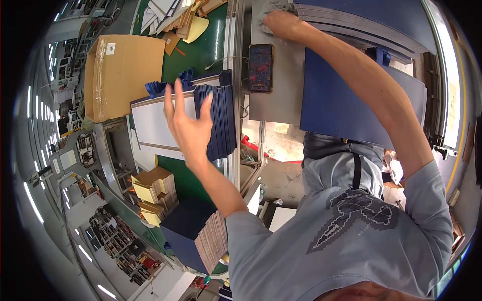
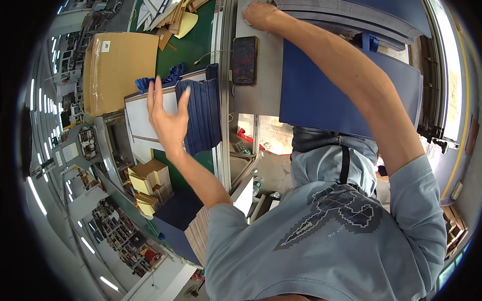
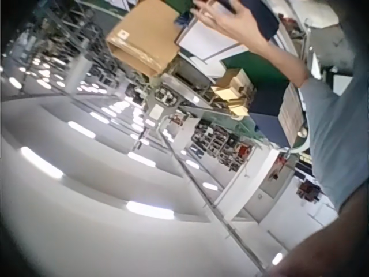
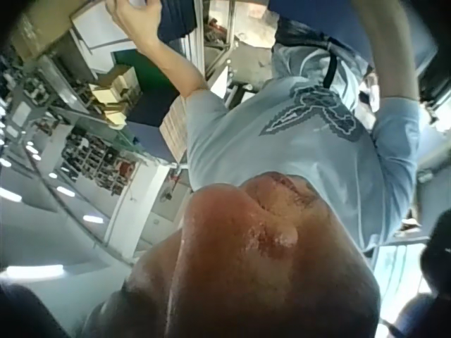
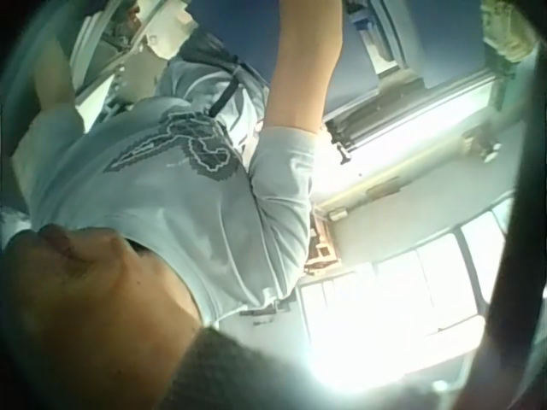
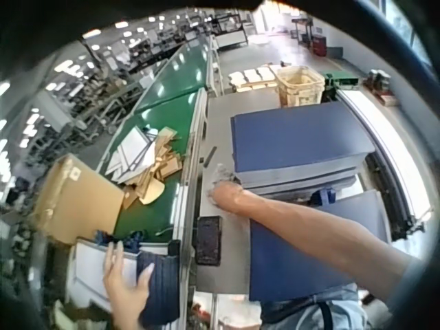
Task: Organize and stack files by placing blue binder covers onto white folders.
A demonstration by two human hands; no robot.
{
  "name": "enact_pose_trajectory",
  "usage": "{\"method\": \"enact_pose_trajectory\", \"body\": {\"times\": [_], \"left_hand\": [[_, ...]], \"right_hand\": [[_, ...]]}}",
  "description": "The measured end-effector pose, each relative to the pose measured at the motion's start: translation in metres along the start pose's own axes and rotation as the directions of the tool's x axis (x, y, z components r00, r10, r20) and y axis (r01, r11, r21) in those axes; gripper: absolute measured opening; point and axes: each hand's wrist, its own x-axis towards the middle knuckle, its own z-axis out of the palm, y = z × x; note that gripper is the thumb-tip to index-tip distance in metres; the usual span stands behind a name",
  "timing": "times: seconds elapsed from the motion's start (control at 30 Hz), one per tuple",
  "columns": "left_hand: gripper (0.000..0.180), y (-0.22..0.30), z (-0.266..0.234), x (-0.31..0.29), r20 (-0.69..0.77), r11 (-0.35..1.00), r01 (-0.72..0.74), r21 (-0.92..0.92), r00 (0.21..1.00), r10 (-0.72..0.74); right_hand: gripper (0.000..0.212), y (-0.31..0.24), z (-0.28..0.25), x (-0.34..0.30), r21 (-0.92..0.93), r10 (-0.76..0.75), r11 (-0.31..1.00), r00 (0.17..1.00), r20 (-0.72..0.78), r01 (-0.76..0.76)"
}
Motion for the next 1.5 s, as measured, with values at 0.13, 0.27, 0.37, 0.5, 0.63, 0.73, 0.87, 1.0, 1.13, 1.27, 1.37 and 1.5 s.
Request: {"method": "enact_pose_trajectory", "body": {"times": [0.13, 0.27, 0.37, 0.5, 0.63, 0.73, 0.87, 1.0, 1.13, 1.27, 1.37, 1.5], "left_hand": [[0.087, -0.023, -0.020, -0.046, 0.079, 0.960, 0.157, 0.232, 0.981, -0.180], [0.088, -0.035, -0.022, -0.073, 0.220, 0.905, 0.304, 0.296, 0.901, -0.375], [0.076, -0.032, -0.012, -0.082, 0.176, 0.891, 0.182, 0.415, 0.945, -0.275], [0.068, -0.016, -0.001, -0.086, 0.116, 0.848, 0.089, 0.523, 0.978, -0.174], [0.061, 0.010, 0.000, -0.092, 0.041, 0.878, 0.160, 0.452, 0.979, -0.199], [0.052, 0.027, -0.003, -0.096, -0.020, 0.903, 0.194, 0.383, 0.979, -0.202], [0.036, 0.069, 0.004, -0.119, -0.151, 0.954, 0.028, 0.297, 0.988, 0.018], [0.047, 0.119, 0.017, -0.153, -0.109, 0.990, -0.082, -0.114, 0.992, 0.070], [0.064, 0.121, 0.006, -0.163, -0.261, 0.927, -0.326, -0.188, 0.926, 0.272], [0.055, 0.101, 0.006, -0.136, -0.268, 0.902, -0.210, -0.378, 0.957, 0.111], [0.049, 0.098, 0.034, -0.091, -0.218, 0.890, -0.204, -0.408, 0.968, 0.122], [0.049, 0.115, 0.081, -0.044, -0.052, 0.826, -0.109, -0.554, 0.994, 0.097]], "right_hand": [[0.032, -0.003, -0.005, -0.009, 0.062, -0.088, 0.992, 0.961, -0.262, 0.108], [0.038, -0.008, -0.018, -0.030, 0.181, -0.149, 0.960, 0.939, -0.311, 0.212], [0.036, -0.015, -0.036, -0.059, 0.284, -0.144, 0.917, 0.896, -0.419, 0.281], [0.038, -0.022, -0.072, -0.117, 0.510, -0.006, 0.837, 0.935, -0.354, 0.198], [0.035, -0.062, -0.075, -0.185, 0.733, 0.030, 0.654, 0.962, -0.270, 0.185], [0.050, -0.108, -0.065, -0.220, 0.876, -0.141, 0.456, 0.985, -0.101, 0.155], [0.074, -0.175, -0.049, -0.231, 0.971, -0.199, -0.041, 0.954, 0.223, -0.236], [0.049, -0.182, -0.039, -0.250, 0.971, 0.171, -0.133, 0.961, 0.218, -0.197], [0.060, -0.092, -0.045, -0.328, 0.987, 0.552, 0.076, 0.830, 0.079, -0.144], [0.048, 0.036, -0.063, -0.437, 0.993, 0.808, 0.001, 0.585, 0.071, -0.122], [0.052, 0.103, -0.046, -0.492, 0.943, 0.849, 0.217, 0.526, -0.054, -0.254], [0.063, 0.133, 0.009, -0.505, 0.650, 0.871, 0.491, 0.322, -0.370, -0.580]]}}
